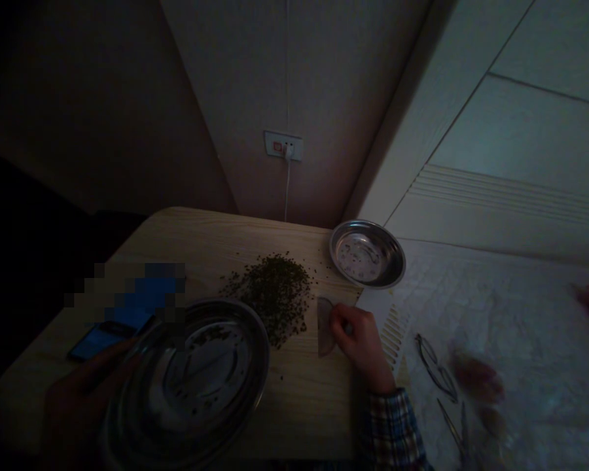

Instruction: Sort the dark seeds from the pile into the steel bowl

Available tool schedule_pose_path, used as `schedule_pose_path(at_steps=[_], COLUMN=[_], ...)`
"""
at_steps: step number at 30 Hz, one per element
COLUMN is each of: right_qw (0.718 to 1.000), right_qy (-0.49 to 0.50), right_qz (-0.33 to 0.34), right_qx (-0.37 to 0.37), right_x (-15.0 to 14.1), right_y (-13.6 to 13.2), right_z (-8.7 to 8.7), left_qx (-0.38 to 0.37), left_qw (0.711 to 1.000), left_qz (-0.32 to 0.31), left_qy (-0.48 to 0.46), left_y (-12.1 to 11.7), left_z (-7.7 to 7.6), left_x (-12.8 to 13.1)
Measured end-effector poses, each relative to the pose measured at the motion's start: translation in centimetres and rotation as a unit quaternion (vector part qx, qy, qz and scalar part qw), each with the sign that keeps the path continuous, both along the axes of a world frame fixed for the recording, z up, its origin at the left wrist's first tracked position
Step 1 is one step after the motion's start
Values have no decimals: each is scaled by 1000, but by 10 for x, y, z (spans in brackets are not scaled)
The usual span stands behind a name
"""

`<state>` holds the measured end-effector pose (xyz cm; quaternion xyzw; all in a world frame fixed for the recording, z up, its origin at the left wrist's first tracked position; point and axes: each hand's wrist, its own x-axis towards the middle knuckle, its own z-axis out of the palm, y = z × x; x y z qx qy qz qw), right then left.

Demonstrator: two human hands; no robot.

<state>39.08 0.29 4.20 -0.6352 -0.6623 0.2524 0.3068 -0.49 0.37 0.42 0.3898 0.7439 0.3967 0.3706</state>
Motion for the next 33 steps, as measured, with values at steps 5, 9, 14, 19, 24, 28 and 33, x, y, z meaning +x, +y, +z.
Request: schedule_pose_path(at_steps=[5, 9, 14, 19, 24, 28, 33], right_qw=[1000, 999, 998, 997, 992, 982, 969], right_qy=[-14, 9, 46, 74, 86, 124, 122], right_qz=[-15, -30, -41, -18, -84, -118, -192], right_qx=[3, 5, 8, 3, 45, 75, 99], right_x=[1, 0, 0, -1, 5, 12, 4], right_y=[1, 0, 0, -1, -4, -5, -24], right_z=[1, 3, 5, 4, -1, -2, 9], left_qx=[-4, 2, 1, -6, 5, 24, 77], left_qw=[1000, 1000, 999, 999, 998, 998, 994], left_qz=[-7, -22, -25, -27, -23, -40, -82], left_qy=[3, 10, 22, 34, 53, 36, 4], left_y=[1, 0, -1, 1, 0, -1, -4], left_z=[-4, -9, -7, 1, 2, -2, -5], left_x=[-2, -7, -7, -1, -1, -2, -2])
